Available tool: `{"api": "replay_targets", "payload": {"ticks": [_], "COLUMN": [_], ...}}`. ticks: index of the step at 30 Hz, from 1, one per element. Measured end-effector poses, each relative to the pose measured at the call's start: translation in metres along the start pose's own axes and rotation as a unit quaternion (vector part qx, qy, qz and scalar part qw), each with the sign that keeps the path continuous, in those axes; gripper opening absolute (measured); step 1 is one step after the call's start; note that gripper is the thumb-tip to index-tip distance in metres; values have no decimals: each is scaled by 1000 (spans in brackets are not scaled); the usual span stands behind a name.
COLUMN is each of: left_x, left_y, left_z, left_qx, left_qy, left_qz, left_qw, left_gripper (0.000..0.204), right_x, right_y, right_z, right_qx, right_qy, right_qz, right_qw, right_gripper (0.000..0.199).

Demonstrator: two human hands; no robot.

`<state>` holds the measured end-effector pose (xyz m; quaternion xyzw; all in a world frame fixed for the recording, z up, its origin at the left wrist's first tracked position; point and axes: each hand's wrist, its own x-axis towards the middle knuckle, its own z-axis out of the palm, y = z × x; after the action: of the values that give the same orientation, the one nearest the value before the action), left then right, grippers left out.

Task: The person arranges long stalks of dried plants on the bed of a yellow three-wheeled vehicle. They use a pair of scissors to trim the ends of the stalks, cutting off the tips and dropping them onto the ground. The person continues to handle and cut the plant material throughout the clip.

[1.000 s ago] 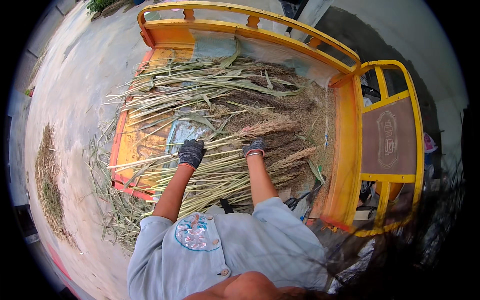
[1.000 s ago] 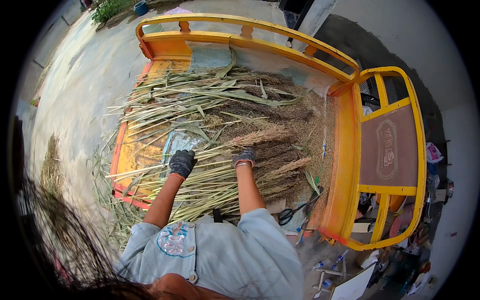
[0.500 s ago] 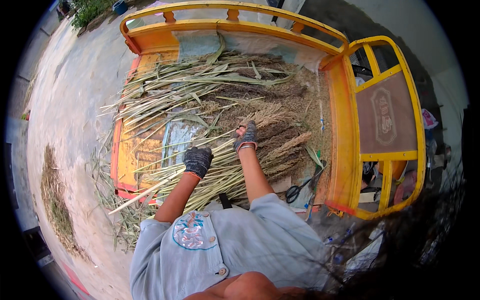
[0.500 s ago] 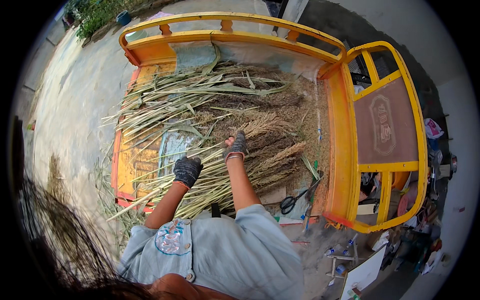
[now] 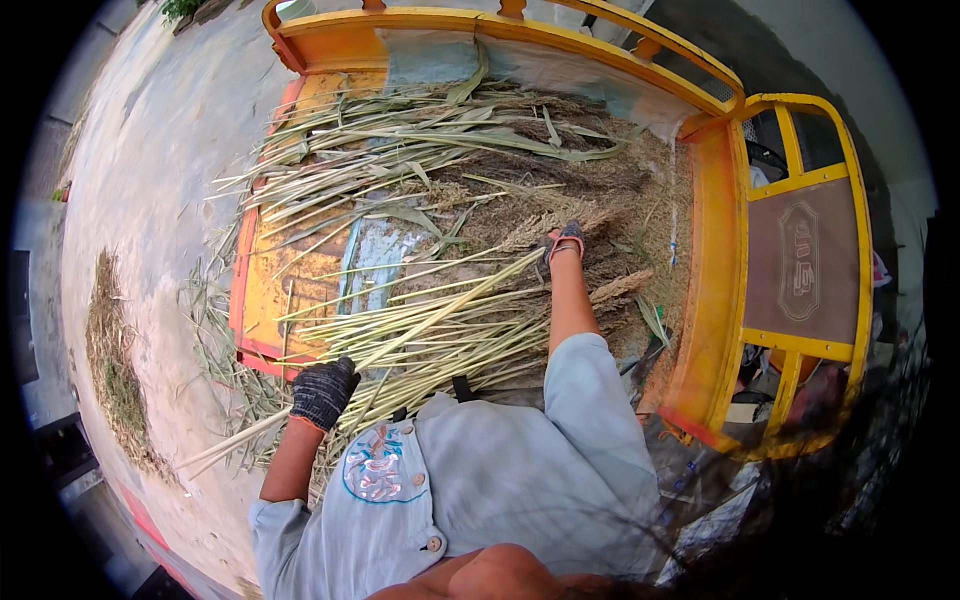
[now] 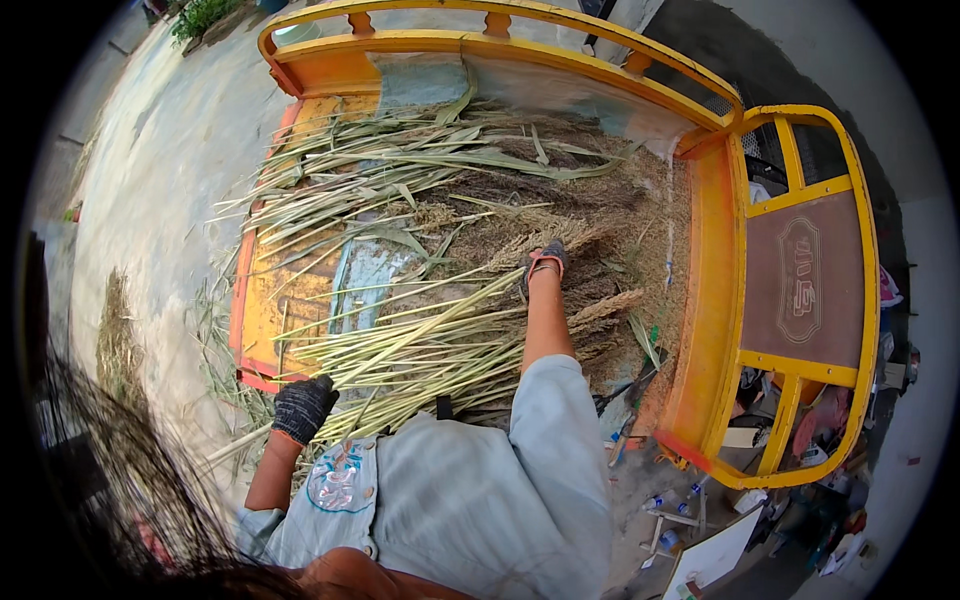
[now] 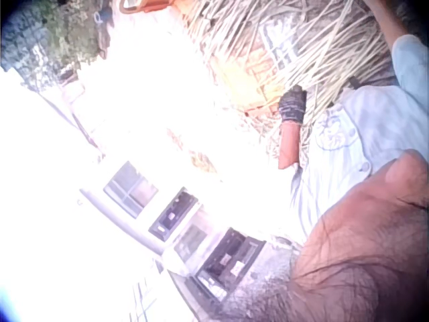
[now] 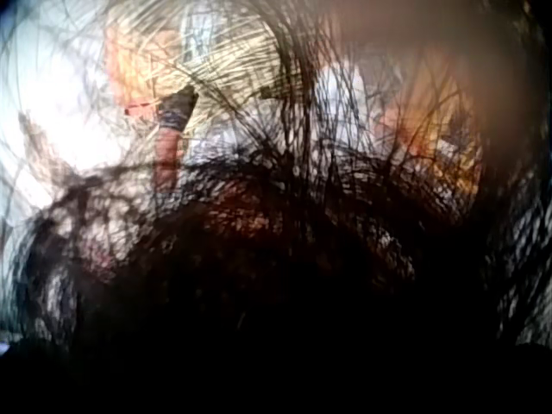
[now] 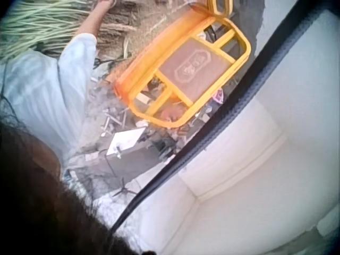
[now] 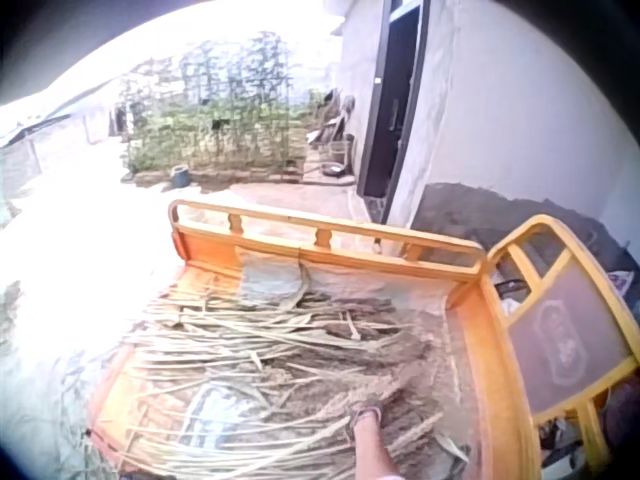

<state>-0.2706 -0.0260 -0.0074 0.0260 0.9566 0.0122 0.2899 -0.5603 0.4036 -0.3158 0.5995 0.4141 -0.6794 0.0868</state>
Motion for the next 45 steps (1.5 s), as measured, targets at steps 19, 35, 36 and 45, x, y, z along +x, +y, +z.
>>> {"api": "replay_targets", "payload": {"ticks": [19, 35, 36, 45], "left_x": [62, 78, 77, 133], "left_y": [5, 150, 152, 107], "left_z": [120, 240, 236, 209], "left_qx": [-145, -1, -11, -36], "left_qy": [124, 126, 126, 204], "left_qz": [-67, 167, 165, 116], "left_qw": [979, 978, 978, 971], "left_gripper": [64, 54, 55, 43], "right_x": [58, -147, -163, -135], "right_y": [79, 134, 154, 210], "right_z": [34, -249, -258, -151], "right_qx": [61, -91, -95, -130], "right_qy": [73, 81, 38, -118], "right_qz": [15, 150, 159, 228], "right_qw": [995, 981, 982, 958], "right_gripper": [50, 28, 32, 57]}}
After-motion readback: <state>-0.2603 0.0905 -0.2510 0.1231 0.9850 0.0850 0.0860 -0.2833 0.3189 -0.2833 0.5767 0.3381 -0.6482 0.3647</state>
